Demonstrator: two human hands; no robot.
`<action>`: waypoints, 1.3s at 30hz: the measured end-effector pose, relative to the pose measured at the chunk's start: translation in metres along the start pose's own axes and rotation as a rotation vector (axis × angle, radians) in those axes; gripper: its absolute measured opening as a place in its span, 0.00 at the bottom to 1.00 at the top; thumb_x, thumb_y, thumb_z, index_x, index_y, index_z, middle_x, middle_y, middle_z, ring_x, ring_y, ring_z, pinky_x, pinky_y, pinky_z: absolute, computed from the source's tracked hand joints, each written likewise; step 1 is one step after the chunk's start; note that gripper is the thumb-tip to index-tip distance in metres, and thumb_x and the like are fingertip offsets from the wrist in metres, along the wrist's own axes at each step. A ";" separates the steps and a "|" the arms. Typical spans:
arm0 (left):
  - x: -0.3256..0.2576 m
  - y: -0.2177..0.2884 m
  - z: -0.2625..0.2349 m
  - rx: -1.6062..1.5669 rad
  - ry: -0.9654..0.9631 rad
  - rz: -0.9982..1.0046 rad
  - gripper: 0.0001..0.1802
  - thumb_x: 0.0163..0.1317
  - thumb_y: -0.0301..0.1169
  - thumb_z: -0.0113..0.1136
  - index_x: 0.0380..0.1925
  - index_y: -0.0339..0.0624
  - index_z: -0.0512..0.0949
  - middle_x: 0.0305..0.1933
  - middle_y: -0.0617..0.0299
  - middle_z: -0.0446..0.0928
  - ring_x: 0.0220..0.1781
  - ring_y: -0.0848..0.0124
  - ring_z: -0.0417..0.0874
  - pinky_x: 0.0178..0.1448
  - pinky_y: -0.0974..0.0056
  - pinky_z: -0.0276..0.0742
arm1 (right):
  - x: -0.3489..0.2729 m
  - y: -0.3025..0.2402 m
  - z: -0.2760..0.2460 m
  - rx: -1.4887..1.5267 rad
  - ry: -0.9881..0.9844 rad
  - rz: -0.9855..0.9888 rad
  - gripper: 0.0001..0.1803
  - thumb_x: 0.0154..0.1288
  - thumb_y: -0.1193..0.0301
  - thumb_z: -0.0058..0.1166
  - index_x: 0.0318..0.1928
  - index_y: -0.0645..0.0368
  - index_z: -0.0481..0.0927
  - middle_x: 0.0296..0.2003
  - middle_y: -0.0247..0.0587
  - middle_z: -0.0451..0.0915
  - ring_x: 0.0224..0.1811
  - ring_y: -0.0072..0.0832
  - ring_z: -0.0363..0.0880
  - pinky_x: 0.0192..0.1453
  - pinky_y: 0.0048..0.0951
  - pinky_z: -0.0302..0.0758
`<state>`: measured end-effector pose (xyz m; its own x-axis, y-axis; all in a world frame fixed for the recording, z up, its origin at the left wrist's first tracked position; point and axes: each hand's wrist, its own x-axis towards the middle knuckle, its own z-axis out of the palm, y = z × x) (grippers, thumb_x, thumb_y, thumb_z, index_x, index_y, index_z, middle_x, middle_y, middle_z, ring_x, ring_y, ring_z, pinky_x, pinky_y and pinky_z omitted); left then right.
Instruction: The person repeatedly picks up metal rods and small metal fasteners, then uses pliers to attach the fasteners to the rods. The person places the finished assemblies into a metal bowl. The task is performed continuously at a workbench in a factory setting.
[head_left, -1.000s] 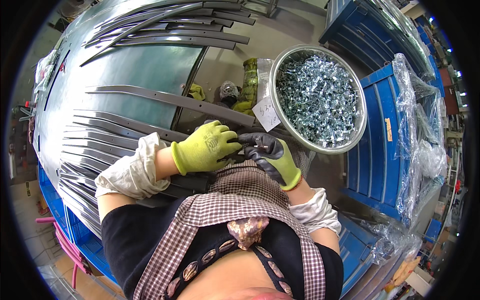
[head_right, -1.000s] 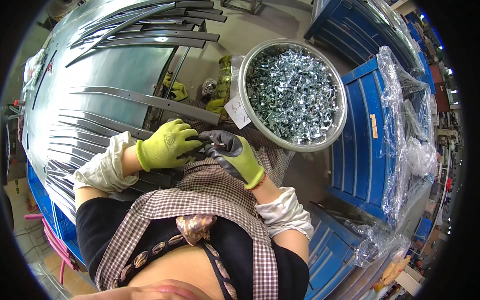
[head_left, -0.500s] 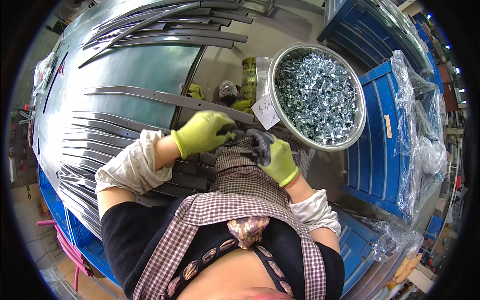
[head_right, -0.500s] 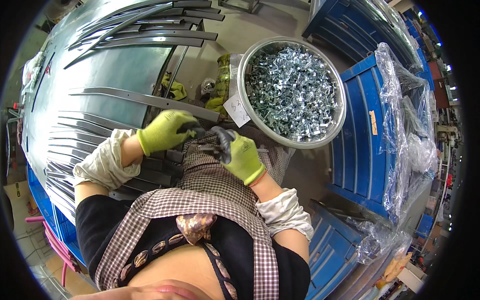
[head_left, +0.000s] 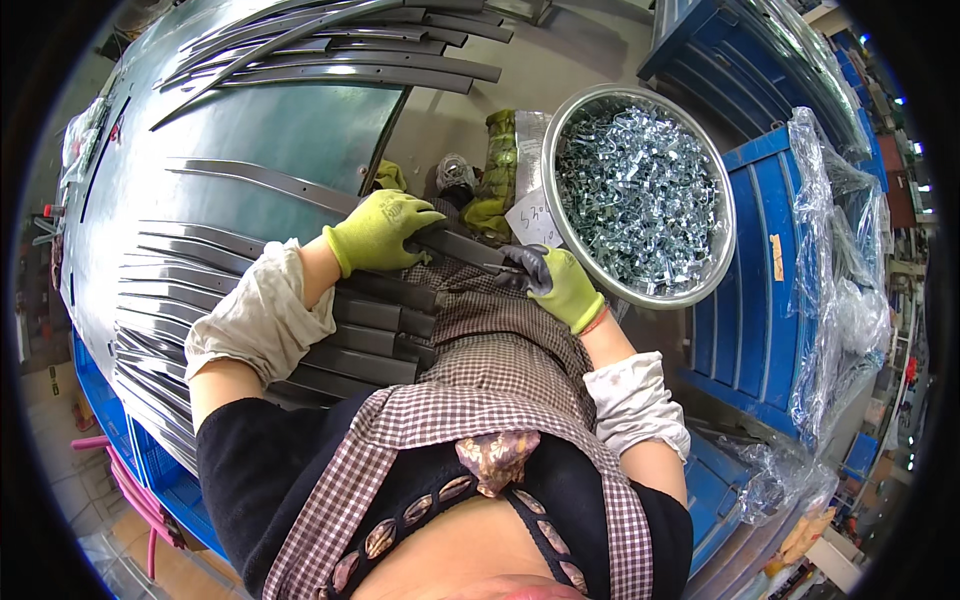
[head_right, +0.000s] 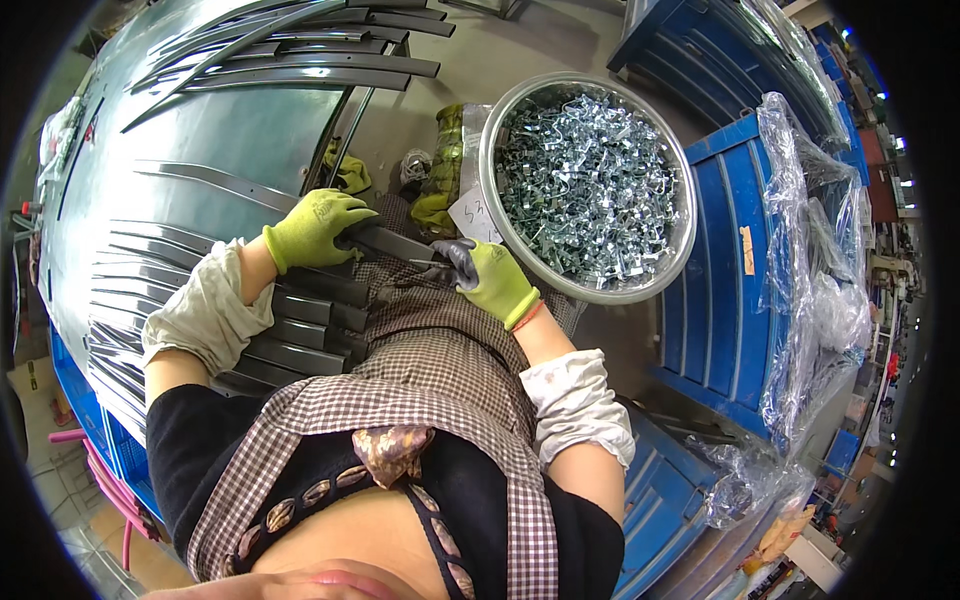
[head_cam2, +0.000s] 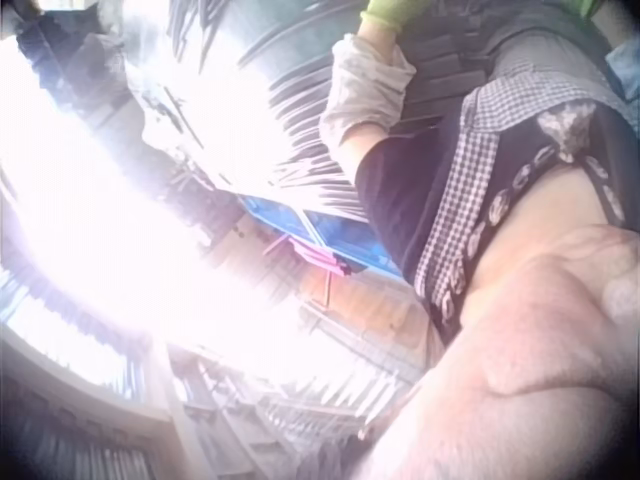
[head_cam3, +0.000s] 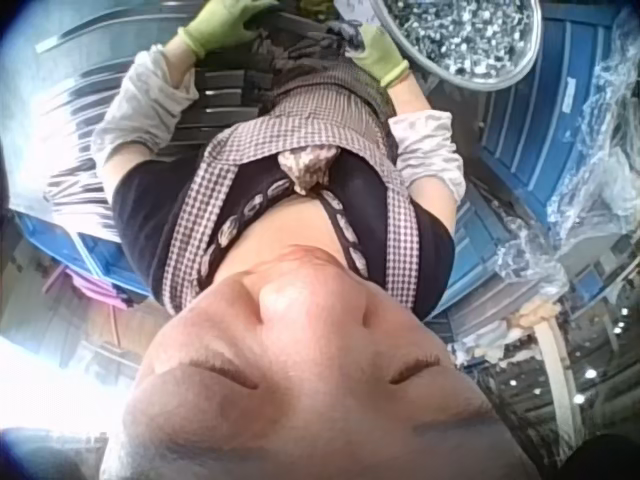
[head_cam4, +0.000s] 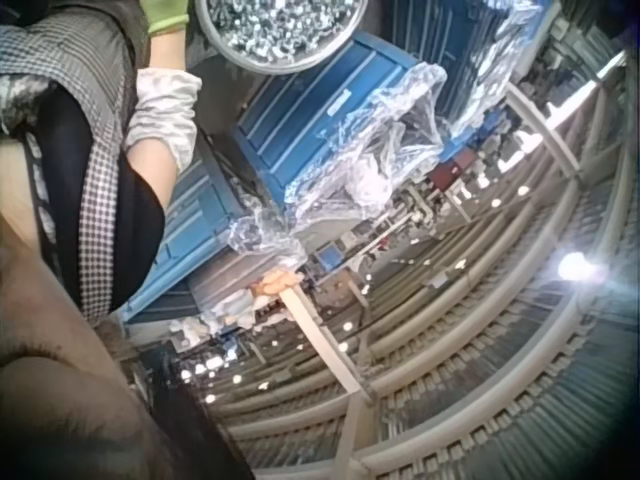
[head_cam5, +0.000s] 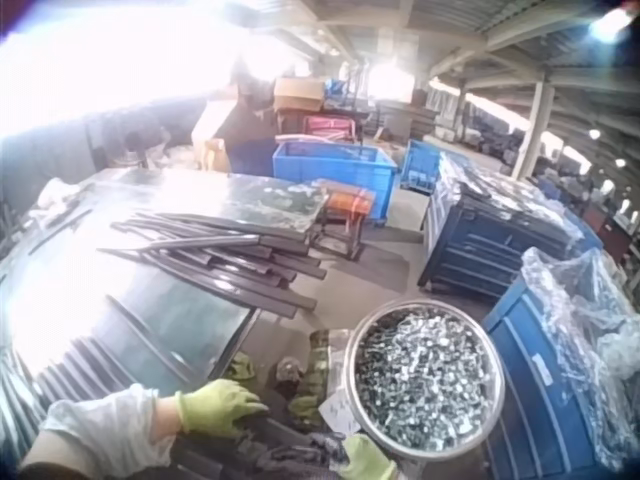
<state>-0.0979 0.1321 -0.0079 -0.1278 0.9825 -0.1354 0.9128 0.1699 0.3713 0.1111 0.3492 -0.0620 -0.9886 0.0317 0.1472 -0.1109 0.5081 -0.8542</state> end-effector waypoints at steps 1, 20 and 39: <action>0.000 -0.001 0.001 -0.001 0.009 0.003 0.33 0.41 0.37 0.73 0.51 0.41 0.79 0.47 0.53 0.81 0.51 0.54 0.80 0.58 0.53 0.75 | 0.003 0.002 -0.001 0.153 -0.023 0.053 0.17 0.54 0.78 0.60 0.47 0.60 0.83 0.39 0.46 0.84 0.34 0.44 0.84 0.39 0.35 0.79; 0.003 0.002 -0.006 -0.018 0.040 -0.081 0.33 0.43 0.38 0.73 0.53 0.42 0.78 0.49 0.55 0.80 0.52 0.55 0.79 0.59 0.54 0.74 | -0.032 -0.014 -0.010 -0.144 0.111 0.122 0.20 0.51 0.84 0.54 0.47 0.58 0.82 0.38 0.41 0.85 0.39 0.37 0.84 0.44 0.32 0.79; 0.001 0.000 -0.002 -0.014 0.069 -0.065 0.30 0.44 0.37 0.72 0.51 0.42 0.80 0.46 0.54 0.81 0.49 0.54 0.81 0.56 0.53 0.76 | 0.000 -0.035 0.001 -0.687 0.000 -0.016 0.11 0.53 0.78 0.55 0.39 0.57 0.82 0.30 0.43 0.82 0.32 0.40 0.83 0.36 0.37 0.78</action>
<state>-0.0989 0.1332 -0.0059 -0.2135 0.9722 -0.0966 0.8962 0.2342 0.3767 0.1144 0.3307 -0.0325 -0.9874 0.0193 0.1570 -0.0360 0.9392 -0.3415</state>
